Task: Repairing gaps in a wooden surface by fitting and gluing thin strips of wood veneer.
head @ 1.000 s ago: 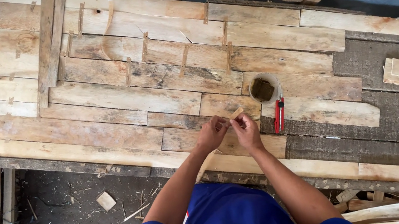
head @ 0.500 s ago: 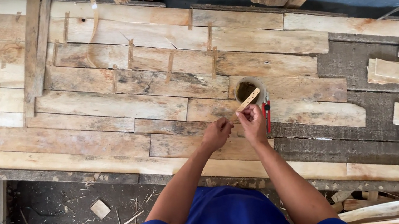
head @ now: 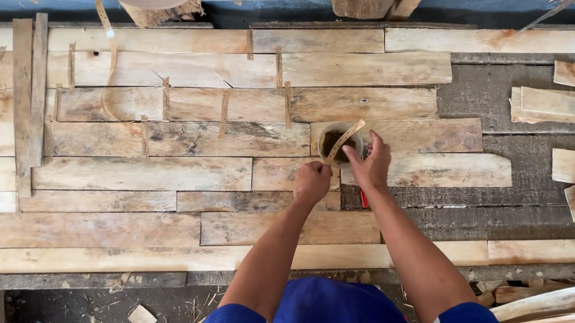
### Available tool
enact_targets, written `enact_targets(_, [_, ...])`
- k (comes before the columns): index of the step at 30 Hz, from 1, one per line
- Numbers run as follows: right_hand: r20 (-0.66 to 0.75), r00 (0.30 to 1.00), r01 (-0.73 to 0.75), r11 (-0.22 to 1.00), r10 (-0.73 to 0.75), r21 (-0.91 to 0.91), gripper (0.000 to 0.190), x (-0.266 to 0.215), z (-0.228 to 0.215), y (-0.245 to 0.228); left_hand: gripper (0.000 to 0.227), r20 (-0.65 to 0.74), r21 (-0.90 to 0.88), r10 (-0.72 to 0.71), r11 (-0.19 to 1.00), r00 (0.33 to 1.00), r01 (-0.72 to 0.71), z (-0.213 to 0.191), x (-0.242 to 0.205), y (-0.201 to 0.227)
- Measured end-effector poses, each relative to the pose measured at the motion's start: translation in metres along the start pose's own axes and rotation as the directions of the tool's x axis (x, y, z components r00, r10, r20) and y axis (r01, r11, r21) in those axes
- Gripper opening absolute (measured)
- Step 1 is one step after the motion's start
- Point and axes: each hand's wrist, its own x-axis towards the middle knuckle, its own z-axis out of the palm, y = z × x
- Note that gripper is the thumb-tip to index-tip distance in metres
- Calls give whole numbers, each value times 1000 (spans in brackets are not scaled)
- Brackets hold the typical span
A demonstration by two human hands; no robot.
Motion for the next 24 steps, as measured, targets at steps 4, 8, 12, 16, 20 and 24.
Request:
enact_targets(4, [226,964,-134,990,140,-40,91,18,13,15,35,39,33,-99,995,994,98,-10,-1,20])
enact_targets(8, [187,976,-87,986,113,-142,97,27,25,15,37,37,57,-124,991,992,122,-10,5,25])
enact_targets(12, [167,966,-150,958,195,-246,95,27,20,-3,41,33,85,-151,985,988,148,-5,8,22])
enact_targets(16, [187,943,-223,941,274,-254,98,32,19,-10,39,40,74,-141,988,989,138,-4,7,22])
enact_targets(20, [239,916,-264,931,324,-252,102,37,21,-14,42,69,77,-167,984,984,161,-8,7,26])
enact_targets(24, [158,966,-162,954,206,-254,102,32,22,-12,39,27,121,-128,985,991,123,-1,10,18])
